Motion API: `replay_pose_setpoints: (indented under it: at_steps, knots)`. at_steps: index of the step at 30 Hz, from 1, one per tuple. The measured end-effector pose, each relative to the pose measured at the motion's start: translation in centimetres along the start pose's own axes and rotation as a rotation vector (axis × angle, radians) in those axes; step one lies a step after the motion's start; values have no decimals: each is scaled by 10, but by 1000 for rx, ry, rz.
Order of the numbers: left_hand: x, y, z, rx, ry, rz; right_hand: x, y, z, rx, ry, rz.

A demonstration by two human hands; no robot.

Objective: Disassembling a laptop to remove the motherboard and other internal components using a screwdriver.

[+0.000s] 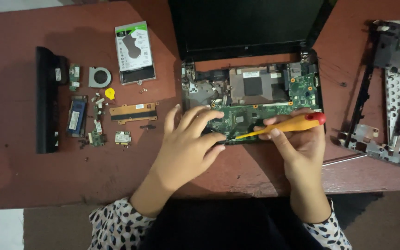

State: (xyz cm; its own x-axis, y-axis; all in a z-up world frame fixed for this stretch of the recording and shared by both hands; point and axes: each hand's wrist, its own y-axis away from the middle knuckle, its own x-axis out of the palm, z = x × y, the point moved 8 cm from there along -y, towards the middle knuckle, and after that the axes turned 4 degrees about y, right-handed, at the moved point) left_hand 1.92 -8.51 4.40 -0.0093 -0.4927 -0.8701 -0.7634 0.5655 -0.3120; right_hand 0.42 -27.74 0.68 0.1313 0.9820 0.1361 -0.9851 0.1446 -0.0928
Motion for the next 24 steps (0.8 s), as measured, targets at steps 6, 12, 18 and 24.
replay_pose_setpoints:
  at_steps: [6, 12, 18, 24]
  knots:
    - [0, -10, -4, -83, 23, 47, -2, -1, -4, 28, -26, -45]
    - [1, -13, -4, -94, -7, 92, -5, 1, -6, 4, -61, -35]
    - [6, -24, -6, -69, -78, 206, -18, 0, -18, -30, -89, -120]
    - [17, -30, -7, -90, -77, 267, -17, 1, -13, -7, -157, -221]
